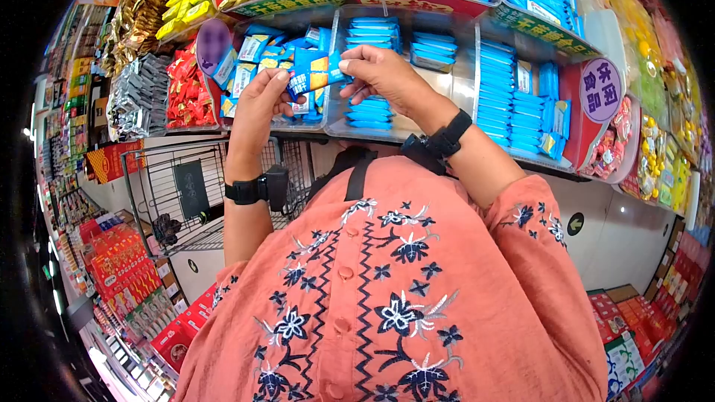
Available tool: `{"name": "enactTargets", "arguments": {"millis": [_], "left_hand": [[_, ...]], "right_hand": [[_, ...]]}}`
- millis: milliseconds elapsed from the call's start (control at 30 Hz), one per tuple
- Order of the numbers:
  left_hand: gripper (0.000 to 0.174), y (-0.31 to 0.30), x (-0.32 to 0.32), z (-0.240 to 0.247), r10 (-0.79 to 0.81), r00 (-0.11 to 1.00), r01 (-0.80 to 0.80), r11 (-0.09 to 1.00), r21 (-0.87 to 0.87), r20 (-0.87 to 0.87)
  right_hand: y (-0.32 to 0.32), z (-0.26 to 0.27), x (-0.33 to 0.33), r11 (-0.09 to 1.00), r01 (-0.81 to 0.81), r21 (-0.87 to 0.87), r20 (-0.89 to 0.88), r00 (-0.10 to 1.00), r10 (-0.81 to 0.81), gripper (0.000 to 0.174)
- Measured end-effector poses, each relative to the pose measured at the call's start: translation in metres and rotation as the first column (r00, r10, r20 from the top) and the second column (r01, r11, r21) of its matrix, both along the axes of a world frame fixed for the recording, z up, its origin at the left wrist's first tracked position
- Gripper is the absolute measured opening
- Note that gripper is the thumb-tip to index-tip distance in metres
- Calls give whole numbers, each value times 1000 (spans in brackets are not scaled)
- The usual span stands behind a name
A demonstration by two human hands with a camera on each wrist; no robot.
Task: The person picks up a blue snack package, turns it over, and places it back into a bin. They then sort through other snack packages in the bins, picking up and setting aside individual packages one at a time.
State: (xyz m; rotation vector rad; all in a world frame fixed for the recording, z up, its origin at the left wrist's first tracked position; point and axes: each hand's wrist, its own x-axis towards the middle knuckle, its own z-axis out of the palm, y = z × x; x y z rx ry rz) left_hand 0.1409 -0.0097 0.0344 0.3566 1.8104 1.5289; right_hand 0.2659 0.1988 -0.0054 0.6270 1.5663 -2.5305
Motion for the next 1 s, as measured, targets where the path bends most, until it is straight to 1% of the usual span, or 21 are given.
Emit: {"name": "enactTargets", "arguments": {"millis": [67,167,200,333,433,567,667,767,833,867,933,1000], "left_hand": [[24,-2,-10,-11,69,997,-70,998,-7,-23],[27,-9,-45,-43,165,982,-174,980,-96,-94],[32,-9,-53,-49,204,973,-217,968,-128,-104],[37,1,-83,-71,197,967,-225,959,-171,-164],[37,11,-96,-82,233,967,-248,956,-159,-105],[37,20,-109,-88,267,959,-278,953,-123,-96],[39,20,-122,-97,253,967,-254,963,-94,-22],[47,22,-124,-104,317,948,-316,949,17,-32],[48,18,-123,-101,273,959,-278,959,-61,-77],[49,16,-122,-99,250,963,-260,960,-101,-98],[48,9,-114,-93,109,980,-150,954,-258,-165],[46,2,-109,-98,-48,971,-58,903,-426,-234]], "right_hand": [[1,-4,-3,1000,-1,27,19,1000,0,39],[4,-16,-2,999,-15,42,61,998,12,35],[6,-21,0,999,-29,40,70,997,26,35],[9,-28,7,997,-43,60,112,993,36,31],[12,-33,10,998,-30,49,124,992,24,36],[15,-34,10,998,-15,54,138,990,7,36],[14,-36,8,999,-10,52,140,990,2,35],[11,-39,7,999,-12,50,138,990,5,32],[9,-38,6,999,-19,49,147,989,11,28],[9,-37,5,999,-20,51,149,989,13,28],[7,-35,4,998,-25,50,156,988,17,29],[7,-37,3,998,-21,58,160,987,12,32]]}}
